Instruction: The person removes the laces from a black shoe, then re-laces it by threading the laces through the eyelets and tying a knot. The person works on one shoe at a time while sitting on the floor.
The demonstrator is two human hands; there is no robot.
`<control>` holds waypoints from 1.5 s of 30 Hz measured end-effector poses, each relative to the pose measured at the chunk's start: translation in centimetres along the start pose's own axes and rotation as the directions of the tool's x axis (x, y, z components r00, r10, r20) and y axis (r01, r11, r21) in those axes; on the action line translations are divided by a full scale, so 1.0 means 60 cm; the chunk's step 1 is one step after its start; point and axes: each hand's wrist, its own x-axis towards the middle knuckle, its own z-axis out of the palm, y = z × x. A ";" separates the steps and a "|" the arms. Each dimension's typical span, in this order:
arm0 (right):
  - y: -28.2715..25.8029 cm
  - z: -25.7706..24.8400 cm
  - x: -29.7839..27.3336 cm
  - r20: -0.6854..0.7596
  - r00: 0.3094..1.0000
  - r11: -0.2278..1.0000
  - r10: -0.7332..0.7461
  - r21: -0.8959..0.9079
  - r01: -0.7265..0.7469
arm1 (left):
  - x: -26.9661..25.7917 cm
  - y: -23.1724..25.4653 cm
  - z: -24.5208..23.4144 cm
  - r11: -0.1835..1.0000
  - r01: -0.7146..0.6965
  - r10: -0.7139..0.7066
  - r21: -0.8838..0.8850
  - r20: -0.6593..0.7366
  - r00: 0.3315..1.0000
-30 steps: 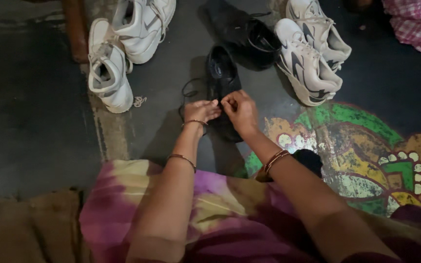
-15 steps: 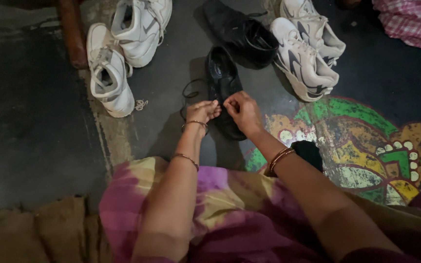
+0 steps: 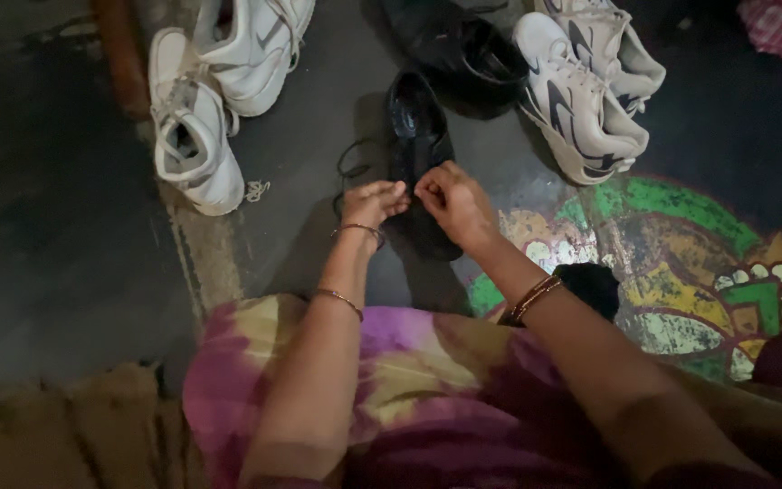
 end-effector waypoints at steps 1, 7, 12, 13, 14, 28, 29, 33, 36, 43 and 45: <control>0.004 0.000 0.001 -0.009 1.000 0.999 0.021 0.050 -0.021 | -0.002 0.003 0.000 1.000 0.013 -0.013 0.013 -0.001 1.000; 0.020 -0.004 0.005 0.012 0.992 0.980 0.122 0.155 -0.122 | -0.014 0.018 -0.001 0.996 0.055 -0.054 0.075 -0.017 0.998; 0.014 0.001 0.006 0.025 0.991 0.973 0.134 0.184 -0.137 | -0.021 0.019 0.003 0.996 0.060 -0.057 0.067 -0.043 0.997; 0.012 0.001 0.007 0.019 0.991 0.975 0.130 0.176 -0.132 | -0.025 0.017 0.003 0.997 0.048 -0.046 0.060 -0.045 0.998; 0.010 0.001 0.006 0.013 0.992 0.978 0.127 0.168 -0.127 | -0.030 0.015 0.004 0.998 0.037 -0.034 0.053 -0.047 0.998; 0.007 0.016 0.015 0.006 0.986 0.937 0.167 0.311 -0.160 | -0.067 0.048 0.018 0.990 -0.062 0.068 0.129 -0.042 0.997; 0.013 0.021 0.015 0.021 0.982 0.912 0.185 0.368 -0.180 | -0.068 0.051 0.021 0.985 -0.066 0.075 0.156 -0.052 0.996; 0.041 0.027 0.008 0.172 0.945 0.769 0.278 0.550 -0.327 | -0.069 0.071 0.030 0.961 -0.064 0.072 0.268 -0.018 0.997; 0.060 0.036 0.009 0.185 0.949 0.673 0.257 0.670 -0.313 | -0.068 0.079 0.034 0.937 -0.017 0.032 0.349 -0.038 0.999; 0.079 0.040 0.010 0.257 0.937 0.663 0.236 0.663 -0.349 | -0.063 0.087 0.026 0.951 -0.024 0.017 0.308 0.028 0.999; 0.077 0.041 0.005 0.242 0.945 0.693 0.221 0.643 -0.327 | -0.062 0.087 0.023 0.955 -0.007 -0.002 0.296 0.031 1.000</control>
